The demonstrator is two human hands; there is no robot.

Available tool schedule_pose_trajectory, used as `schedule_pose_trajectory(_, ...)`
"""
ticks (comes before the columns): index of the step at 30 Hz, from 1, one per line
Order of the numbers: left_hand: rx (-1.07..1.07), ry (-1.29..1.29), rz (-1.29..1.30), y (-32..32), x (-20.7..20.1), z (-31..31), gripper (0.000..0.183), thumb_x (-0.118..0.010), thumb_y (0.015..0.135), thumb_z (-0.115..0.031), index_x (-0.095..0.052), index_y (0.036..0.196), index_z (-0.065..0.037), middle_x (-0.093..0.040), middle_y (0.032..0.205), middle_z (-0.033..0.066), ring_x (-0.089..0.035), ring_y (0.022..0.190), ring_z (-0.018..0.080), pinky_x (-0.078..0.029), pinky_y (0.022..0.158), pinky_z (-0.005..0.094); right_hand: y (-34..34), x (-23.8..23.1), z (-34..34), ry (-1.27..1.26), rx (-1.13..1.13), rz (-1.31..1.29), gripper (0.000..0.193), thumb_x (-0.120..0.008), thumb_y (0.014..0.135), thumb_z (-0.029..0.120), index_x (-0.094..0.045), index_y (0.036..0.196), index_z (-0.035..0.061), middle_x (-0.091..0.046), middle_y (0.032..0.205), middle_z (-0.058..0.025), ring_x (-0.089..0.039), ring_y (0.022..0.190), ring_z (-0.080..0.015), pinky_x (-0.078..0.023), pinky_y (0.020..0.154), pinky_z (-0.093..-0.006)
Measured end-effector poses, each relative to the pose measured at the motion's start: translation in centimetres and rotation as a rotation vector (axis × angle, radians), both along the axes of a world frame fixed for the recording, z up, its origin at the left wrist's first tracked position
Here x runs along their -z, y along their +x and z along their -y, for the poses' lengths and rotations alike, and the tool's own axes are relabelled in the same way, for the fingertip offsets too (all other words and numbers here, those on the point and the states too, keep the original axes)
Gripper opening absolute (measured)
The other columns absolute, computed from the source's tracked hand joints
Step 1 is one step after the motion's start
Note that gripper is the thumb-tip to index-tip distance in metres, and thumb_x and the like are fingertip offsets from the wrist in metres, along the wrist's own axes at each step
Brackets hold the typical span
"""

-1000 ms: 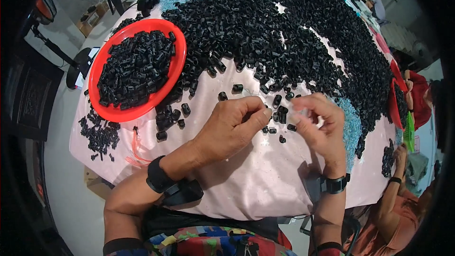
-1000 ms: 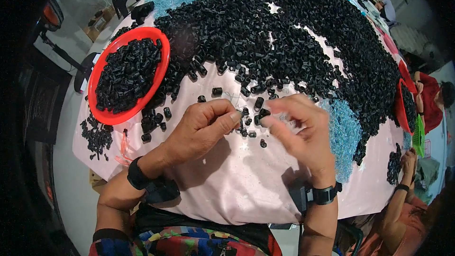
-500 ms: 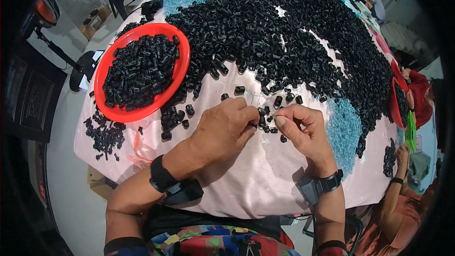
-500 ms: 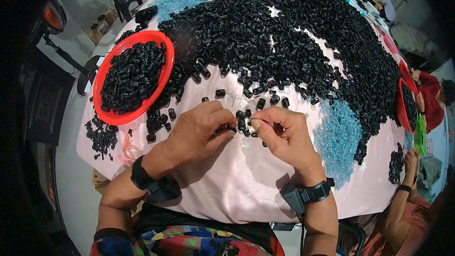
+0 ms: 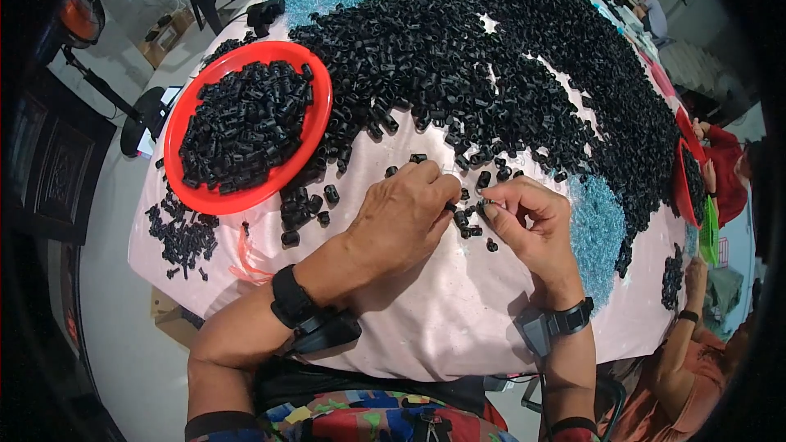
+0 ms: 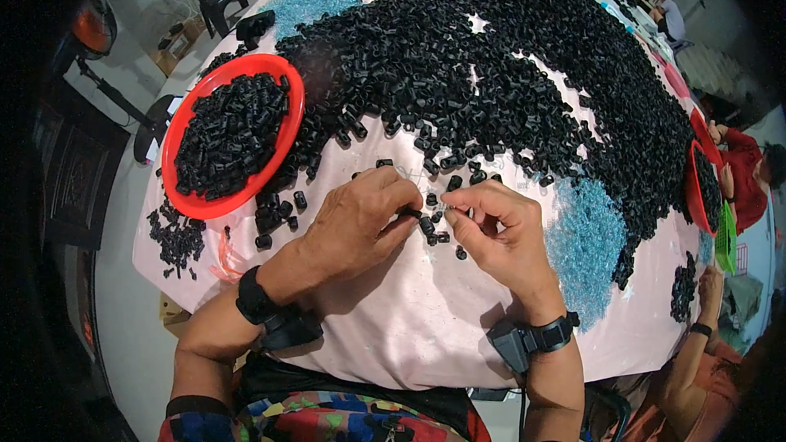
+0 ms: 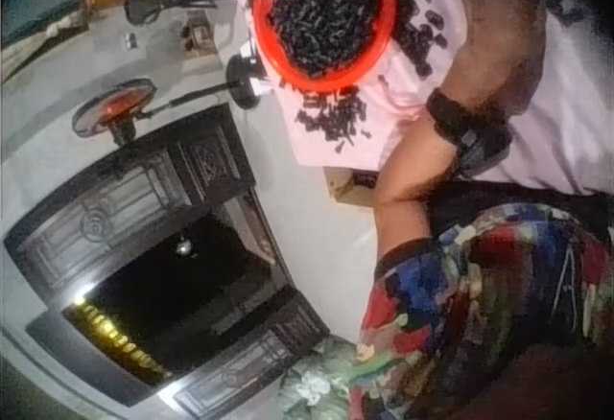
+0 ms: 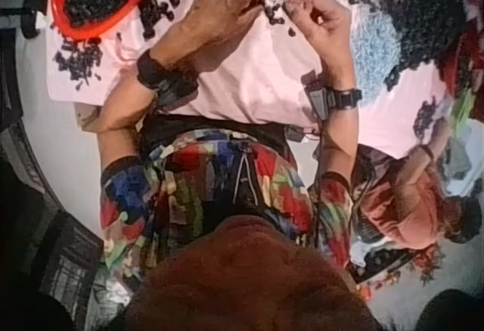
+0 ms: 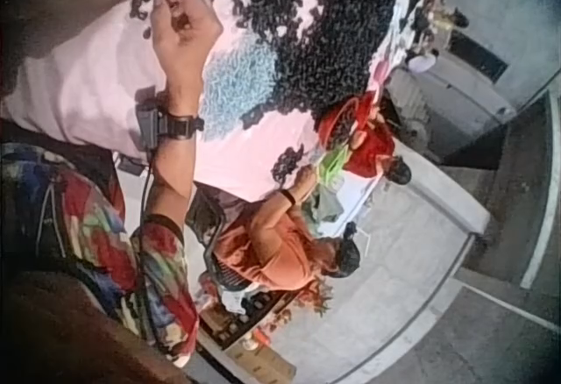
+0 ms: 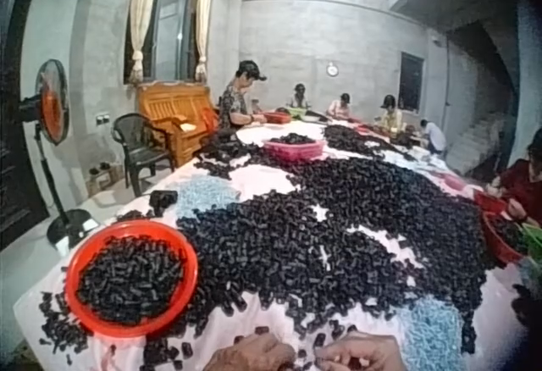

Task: Inspecting and sorting small black shoe components from a pile on a manufacturing table.

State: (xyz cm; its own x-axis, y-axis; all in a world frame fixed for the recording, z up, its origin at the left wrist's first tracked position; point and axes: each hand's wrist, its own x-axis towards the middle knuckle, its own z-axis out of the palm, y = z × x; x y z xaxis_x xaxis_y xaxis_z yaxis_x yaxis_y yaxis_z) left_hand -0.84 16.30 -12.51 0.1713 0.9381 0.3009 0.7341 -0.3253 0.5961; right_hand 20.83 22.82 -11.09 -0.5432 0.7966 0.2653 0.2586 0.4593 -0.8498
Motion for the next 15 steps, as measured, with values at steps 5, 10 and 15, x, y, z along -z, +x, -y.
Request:
schedule_pose_trajectory(5,-0.011,0.043,0.146,-0.1,0.0,0.0,0.028,-0.069,0.088,-0.009,-0.067,0.116,-0.005,-0.058,0.09,0.0124,-0.063,0.077,0.0289,-0.052,0.069,0.0389,0.0,-0.1,0.3,-0.022,-0.004,-0.019,0.017,-0.074,0.088,0.004,-0.078,0.105,0.0049,-0.06,0.075,0.0016,-0.051,0.064,-0.0051,-0.04,0.057,-0.0229)
schedule_pose_trajectory(10,-0.015,-0.11,0.413,-0.2,-0.5,-0.1,0.025,-0.069,0.092,-0.01,-0.068,0.116,-0.003,-0.062,0.088,0.0041,-0.063,0.072,0.015,-0.051,0.064,0.0297,-0.1,-0.4,0.5,-0.112,0.025,-0.062,0.017,-0.071,0.091,0.005,-0.078,0.106,0.0051,-0.065,0.08,-0.0006,-0.054,0.066,-0.0052,-0.042,0.058,-0.0224)
schedule_pose_trajectory(15,0.072,-0.472,0.996,-0.7,-1.4,-0.2,0.023,-0.069,0.098,-0.014,-0.068,0.118,-0.004,-0.066,0.091,-0.0018,-0.063,0.072,0.0036,-0.05,0.061,0.0205,-0.2,-0.7,0.8,-0.029,0.013,-0.087,0.018,-0.072,0.09,0.003,-0.078,0.107,0.0042,-0.068,0.082,-0.0018,-0.056,0.066,-0.0052,-0.043,0.059,-0.0219)
